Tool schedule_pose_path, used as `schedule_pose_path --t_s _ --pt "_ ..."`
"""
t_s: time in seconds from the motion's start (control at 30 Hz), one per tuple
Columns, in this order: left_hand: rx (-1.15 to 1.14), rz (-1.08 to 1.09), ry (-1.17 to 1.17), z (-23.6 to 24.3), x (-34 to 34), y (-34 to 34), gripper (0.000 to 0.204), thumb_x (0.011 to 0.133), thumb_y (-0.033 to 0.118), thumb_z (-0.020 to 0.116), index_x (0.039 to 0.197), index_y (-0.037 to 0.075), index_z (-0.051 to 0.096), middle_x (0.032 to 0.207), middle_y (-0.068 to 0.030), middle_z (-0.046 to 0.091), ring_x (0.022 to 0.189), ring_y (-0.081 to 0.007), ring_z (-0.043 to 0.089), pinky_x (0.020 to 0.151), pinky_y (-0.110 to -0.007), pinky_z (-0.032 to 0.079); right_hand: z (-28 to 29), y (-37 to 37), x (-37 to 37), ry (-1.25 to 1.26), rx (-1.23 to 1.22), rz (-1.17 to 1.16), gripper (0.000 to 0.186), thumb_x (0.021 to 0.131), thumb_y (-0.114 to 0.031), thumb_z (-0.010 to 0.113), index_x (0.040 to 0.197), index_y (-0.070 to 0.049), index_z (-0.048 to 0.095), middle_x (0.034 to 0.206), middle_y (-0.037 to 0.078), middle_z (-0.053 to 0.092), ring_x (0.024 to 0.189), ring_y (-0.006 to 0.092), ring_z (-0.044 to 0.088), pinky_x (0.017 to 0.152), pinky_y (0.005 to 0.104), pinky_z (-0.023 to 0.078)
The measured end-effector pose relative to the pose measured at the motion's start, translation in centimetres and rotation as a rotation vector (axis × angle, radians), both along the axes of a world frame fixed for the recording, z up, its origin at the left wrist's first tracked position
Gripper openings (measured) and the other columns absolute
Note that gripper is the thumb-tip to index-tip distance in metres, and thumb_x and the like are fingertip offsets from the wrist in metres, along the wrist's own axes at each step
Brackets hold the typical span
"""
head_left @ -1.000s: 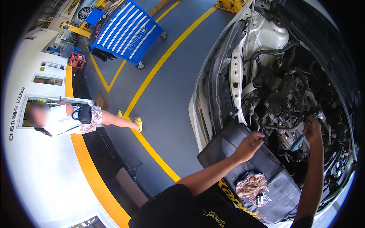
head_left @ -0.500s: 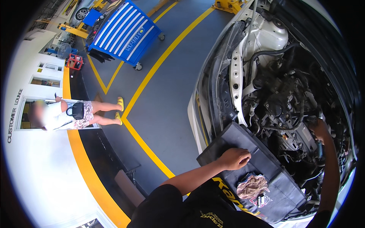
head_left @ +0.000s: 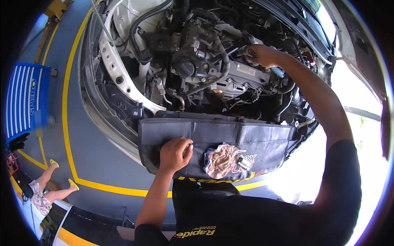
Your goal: The person retrieves tools from a blue tool chest, then works on the engine of a white car with the hood open. They use a wrench and a rag to clean and adjust components within the engine bay, occasionally wiping their hands and moving between the tool chest and the vehicle.
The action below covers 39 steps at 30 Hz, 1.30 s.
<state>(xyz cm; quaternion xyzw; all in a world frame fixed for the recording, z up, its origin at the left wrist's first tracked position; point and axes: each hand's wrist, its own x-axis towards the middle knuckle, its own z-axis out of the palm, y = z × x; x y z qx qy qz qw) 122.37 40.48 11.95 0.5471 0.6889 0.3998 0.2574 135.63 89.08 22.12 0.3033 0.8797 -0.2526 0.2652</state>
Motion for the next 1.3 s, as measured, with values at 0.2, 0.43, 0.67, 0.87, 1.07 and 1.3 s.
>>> schedule_pose_path --t_s 0.2,0.43,0.67,0.87,1.07,1.3 --pt "0.049 -0.007 0.045 -0.4 -0.1 0.2 0.011 0.086 0.009 0.072 0.097 0.011 0.069 0.080 -0.0038 0.066 0.068 -0.0238 0.067 0.063 -0.036 0.054 1.5 -2.3 -1.6 -0.147 -0.036 -0.293 0.012 0.102 -0.016 0.066 0.111 -0.009 0.066 0.092 0.007 0.068 0.082 0.0165 0.069 0.073 0.0379 0.058" --pt "-0.021 -0.031 0.012 -0.4 -0.1 -0.3 0.012 0.086 0.012 0.073 0.098 0.012 0.069 0.086 -0.0041 0.068 0.074 -0.0255 0.069 0.068 -0.038 0.057 0.7 -6.4 -2.5 0.169 -0.636 -0.978 0.016 0.106 -0.013 0.062 0.103 0.002 0.061 0.091 0.010 0.066 0.086 0.0231 0.073 0.086 0.0453 0.064" --pt "-0.024 -0.062 0.014 -0.5 -0.3 -0.1 0.012 0.086 0.012 0.073 0.098 0.011 0.069 0.086 -0.0040 0.069 0.076 -0.0248 0.070 0.069 -0.037 0.058 3.0 -1.9 -2.0 -0.172 0.131 -0.014 0.038 0.096 -0.007 0.069 0.134 -0.004 0.061 0.109 0.015 0.074 0.100 0.0308 0.076 0.089 0.0459 0.062" --pt "-0.007 -0.055 0.017 -0.6 -0.2 -0.3 0.012 0.087 0.013 0.073 0.098 0.012 0.069 0.088 -0.0042 0.070 0.076 -0.0251 0.071 0.070 -0.037 0.058 3.4 -3.0 -3.5 -0.342 0.471 0.366 0.055 0.094 -0.006 0.067 0.148 -0.014 0.056 0.107 0.017 0.078 0.094 0.0313 0.077 0.087 0.0432 0.061" --pt "-0.038 -0.043 -0.001 -0.5 -0.2 -0.4 0.012 0.088 0.014 0.073 0.099 0.012 0.069 0.087 -0.0028 0.068 0.075 -0.0244 0.070 0.067 -0.037 0.056 3.5 -4.4 -3.7 -0.198 -0.357 -0.602 0.040 0.099 -0.016 0.068 0.138 -0.009 0.058 0.093 0.015 0.076 0.080 0.0228 0.077 0.063 0.0395 0.065" --pt "0.021 -0.044 0.011 -0.4 -0.2 -0.1 0.012 0.088 0.014 0.074 0.098 0.012 0.068 0.085 -0.0021 0.067 0.073 -0.0237 0.068 0.065 -0.037 0.055 2.5 -3.6 -1.8 -0.233 0.699 0.323 0.043 0.096 -0.005 0.064 0.138 -0.010 0.063 0.112 0.017 0.076 0.105 0.0337 0.075 0.091 0.0456 0.061"
